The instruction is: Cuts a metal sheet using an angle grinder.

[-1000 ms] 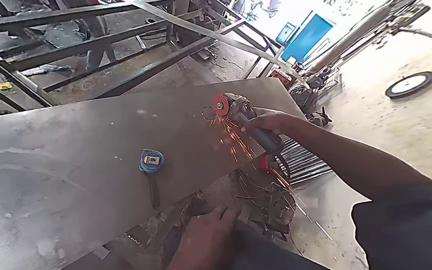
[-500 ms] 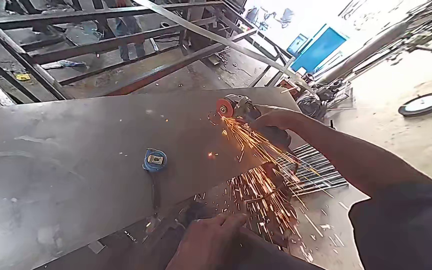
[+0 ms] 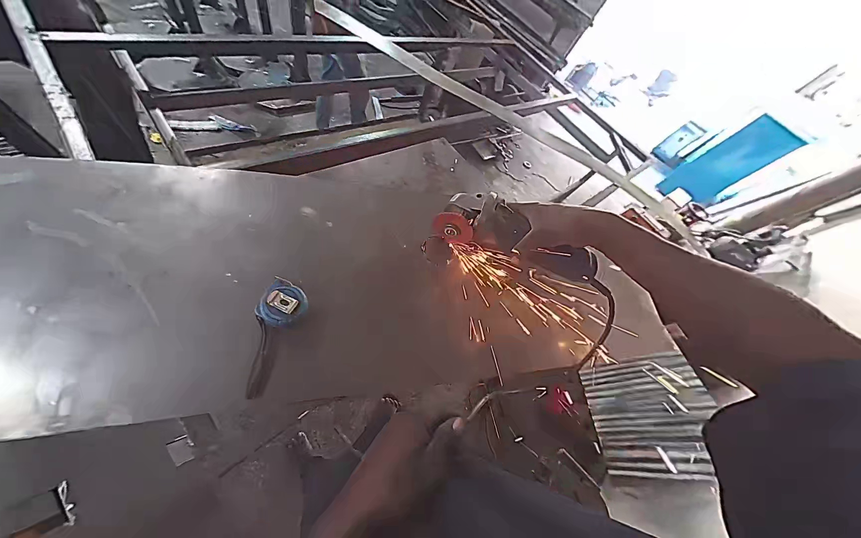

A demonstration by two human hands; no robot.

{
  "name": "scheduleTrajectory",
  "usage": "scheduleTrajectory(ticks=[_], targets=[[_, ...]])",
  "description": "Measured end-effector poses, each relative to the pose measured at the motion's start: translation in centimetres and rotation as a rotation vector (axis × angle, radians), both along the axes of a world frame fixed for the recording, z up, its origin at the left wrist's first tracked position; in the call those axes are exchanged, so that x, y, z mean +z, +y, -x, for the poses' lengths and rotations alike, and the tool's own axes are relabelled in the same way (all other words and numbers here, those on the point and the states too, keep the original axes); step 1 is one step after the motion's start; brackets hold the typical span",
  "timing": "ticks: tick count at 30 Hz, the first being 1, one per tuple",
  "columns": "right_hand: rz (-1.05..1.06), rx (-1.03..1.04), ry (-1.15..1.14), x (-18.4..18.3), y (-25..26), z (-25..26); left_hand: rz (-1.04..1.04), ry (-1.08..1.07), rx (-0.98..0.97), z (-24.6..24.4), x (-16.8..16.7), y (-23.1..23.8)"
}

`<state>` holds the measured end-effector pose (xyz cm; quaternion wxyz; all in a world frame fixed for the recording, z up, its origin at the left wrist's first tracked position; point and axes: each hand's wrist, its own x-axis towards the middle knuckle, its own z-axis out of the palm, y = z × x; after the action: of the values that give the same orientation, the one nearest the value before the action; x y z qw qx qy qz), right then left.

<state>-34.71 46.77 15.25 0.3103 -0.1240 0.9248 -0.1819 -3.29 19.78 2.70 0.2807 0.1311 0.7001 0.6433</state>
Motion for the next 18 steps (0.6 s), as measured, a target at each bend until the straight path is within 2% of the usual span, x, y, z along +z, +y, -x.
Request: scheduleTrajectory(ticks=[3,6,8,11,15,18], targets=[[0.111,0.006,-0.058,0.2,0.0,1.1,-0.144,-0.090,0.186,0.3,-1.0,3.6],[0.204,0.011,-0.118,0.3,0.7,1.9,-0.263,-0.146,0.589,0.2,-1.2,8.4],[0.253,0.023,-0.137,0.6,1.0,2.4,-0.267,-0.208,0.889,0.3,-0.4,10.9],[0.207,0.125,-0.107,2.2,1.3,3.0,-0.287,-0.131,1.170,0.7,-0.8,13.4],[0.000,0.325,0.107,4.6,0.7,3.7,-0.257,-0.029,1.334,1.6,-1.0,13.5],[-0.204,0.490,0.356,6.1,0.0,4.4,-0.142,0.016,1.234,0.8,-1.1,12.2]])
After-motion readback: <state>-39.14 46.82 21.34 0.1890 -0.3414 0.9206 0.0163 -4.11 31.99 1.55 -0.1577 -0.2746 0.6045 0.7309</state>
